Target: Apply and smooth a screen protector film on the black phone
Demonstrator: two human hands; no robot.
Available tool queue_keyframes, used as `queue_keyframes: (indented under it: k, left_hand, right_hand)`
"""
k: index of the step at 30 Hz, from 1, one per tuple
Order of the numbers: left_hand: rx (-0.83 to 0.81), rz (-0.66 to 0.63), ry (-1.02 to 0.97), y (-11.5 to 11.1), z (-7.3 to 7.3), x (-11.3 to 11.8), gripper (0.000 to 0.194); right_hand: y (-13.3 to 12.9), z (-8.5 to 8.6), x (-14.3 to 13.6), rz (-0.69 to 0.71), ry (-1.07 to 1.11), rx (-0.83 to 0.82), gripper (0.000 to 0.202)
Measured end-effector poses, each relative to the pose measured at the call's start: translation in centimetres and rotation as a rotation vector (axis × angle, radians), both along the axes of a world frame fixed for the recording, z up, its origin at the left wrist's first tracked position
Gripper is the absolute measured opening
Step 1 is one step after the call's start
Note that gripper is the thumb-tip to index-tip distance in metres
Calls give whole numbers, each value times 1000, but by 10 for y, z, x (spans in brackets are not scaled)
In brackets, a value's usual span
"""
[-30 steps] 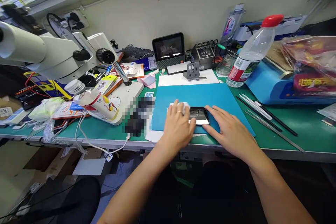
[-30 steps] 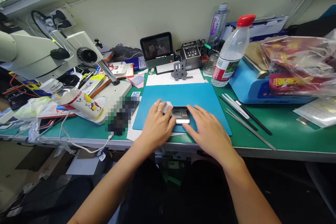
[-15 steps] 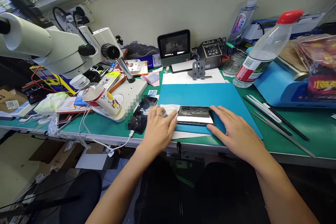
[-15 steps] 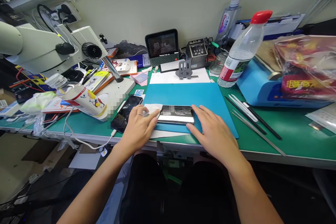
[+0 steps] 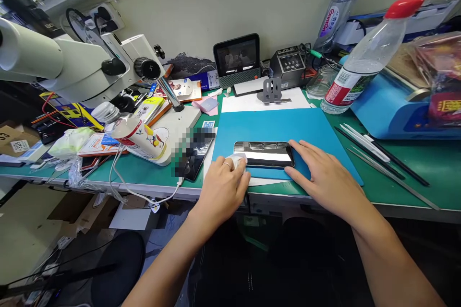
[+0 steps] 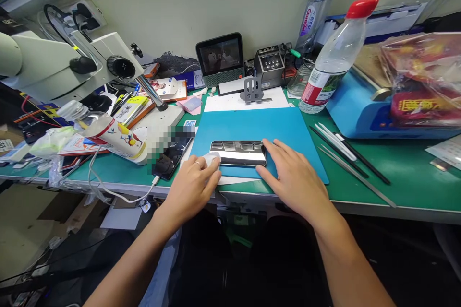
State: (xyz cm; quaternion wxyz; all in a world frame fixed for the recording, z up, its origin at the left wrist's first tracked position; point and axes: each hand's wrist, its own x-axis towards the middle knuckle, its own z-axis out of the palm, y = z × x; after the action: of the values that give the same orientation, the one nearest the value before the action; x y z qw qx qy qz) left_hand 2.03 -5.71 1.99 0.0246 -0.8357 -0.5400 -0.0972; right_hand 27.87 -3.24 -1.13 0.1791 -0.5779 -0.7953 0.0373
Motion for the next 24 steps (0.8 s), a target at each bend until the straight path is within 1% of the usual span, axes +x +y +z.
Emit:
queue_keyframes:
  k: [3,6,11,14,16,18,21,24]
  left_hand:
    - [-19,-72,2,8,3,18,39]
    - [-31,-141,16,13,5,43,38]
    - [-7,-247,0,17,2,84,29]
    - [-1,-270,-10,20,0,97,27]
    - [3,-271,-12,21,-2,98,28]
    - [12,-275,-14,21,-3,93,32]
    - [28,-293,-48,18,-6,80,35]
    - [23,-286,-105,14,-8,65,32]
  right_hand:
    - [-1,0,3,10,26,-16,65]
    - [-3,3,5,-4,77,-40,63]
    - [-3,6,4,-24,118,-57,57]
    - [-2,5,4,-6,117,-40,56]
    - [-1,4,5,0,112,-30,55]
    - [-1,3,5,-4,107,-27,55]
    - [-2,3,5,-4,102,-19,55]
    - [-3,3,3,7,91,3,54]
